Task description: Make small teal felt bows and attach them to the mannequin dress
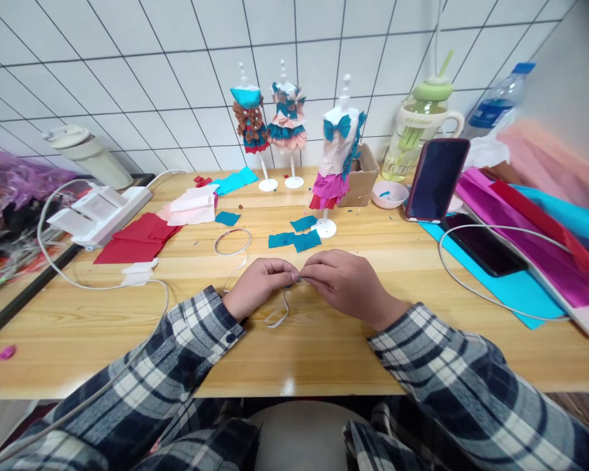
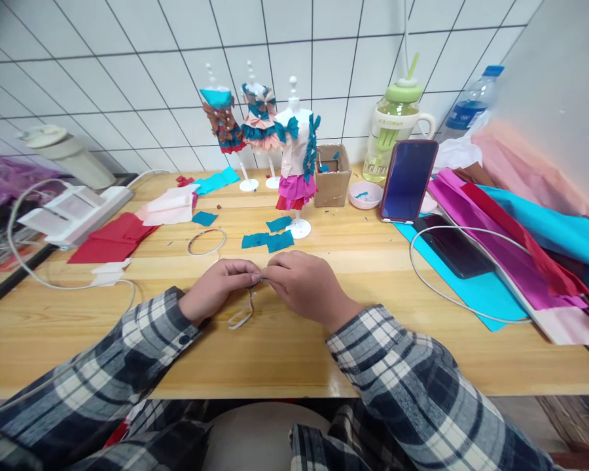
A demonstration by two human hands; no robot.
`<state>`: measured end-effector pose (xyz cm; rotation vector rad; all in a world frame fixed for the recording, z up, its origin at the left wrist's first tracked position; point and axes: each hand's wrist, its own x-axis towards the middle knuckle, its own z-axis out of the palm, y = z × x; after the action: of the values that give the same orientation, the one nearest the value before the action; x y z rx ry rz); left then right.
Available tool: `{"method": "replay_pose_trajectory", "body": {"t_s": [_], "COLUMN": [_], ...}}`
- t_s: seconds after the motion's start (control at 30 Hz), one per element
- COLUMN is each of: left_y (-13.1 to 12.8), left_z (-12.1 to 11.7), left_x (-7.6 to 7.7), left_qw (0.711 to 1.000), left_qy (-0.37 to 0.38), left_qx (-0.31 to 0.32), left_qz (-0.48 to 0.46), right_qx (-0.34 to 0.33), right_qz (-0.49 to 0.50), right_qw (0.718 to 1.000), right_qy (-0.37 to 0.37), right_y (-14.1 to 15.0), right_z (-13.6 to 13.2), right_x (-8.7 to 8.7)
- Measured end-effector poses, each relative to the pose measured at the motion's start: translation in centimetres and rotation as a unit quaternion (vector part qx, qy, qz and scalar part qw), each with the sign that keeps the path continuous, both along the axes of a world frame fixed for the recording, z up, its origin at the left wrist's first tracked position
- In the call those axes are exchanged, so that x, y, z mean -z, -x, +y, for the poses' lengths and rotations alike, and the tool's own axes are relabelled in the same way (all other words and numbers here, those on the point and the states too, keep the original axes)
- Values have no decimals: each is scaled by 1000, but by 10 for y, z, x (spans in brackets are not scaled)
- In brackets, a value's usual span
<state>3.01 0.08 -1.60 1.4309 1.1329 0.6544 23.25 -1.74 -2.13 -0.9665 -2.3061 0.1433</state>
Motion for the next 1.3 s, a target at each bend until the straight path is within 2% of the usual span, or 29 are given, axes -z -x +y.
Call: {"method": "replay_pose_trajectory", "body": {"t_s": [0.1, 0.23, 0.3, 0.4, 0.57, 0.7, 0.93, 1.17, 1.23, 1.3], "left_y": [0, -2, -2, -2, -1, -1, -2, -3, -2, 0], "left_z": [0, -2, -2, -2, -2, -2, -1, -1, -1, 0], "left_x": [0, -2, -2, -1, 2, 3, 3, 2, 1, 2], "left_qw": [1000, 1000, 999, 998, 996, 995, 994, 988, 987, 989], "left_qy": [3, -26, -40, -55, -64, -75, -82, -100, -107, -100], "left_qx": [-3, 10, 21, 31, 35, 40, 47, 85, 90, 82], "left_qz": [-12, 10, 22, 31, 41, 53, 57, 82, 84, 74], "right_qx": [8, 34, 22, 3, 17, 3, -5, 5, 3, -4], "right_qz": [39, 159, 160, 119, 73, 23, 1, -106, -108, -70], "right_qw": [999, 983, 978, 980, 988, 994, 995, 994, 994, 997], "right_qy": [-11, 88, 134, 161, 137, 108, 95, -15, -17, 15], "right_y": [-1, -1, -1, 0, 0, 0, -1, 3, 4, 2], "right_z": [0, 2, 4, 7, 7, 4, 5, -1, -2, -1], "right_x": [-1, -1, 0, 4, 7, 6, 4, -1, -2, -2]}}
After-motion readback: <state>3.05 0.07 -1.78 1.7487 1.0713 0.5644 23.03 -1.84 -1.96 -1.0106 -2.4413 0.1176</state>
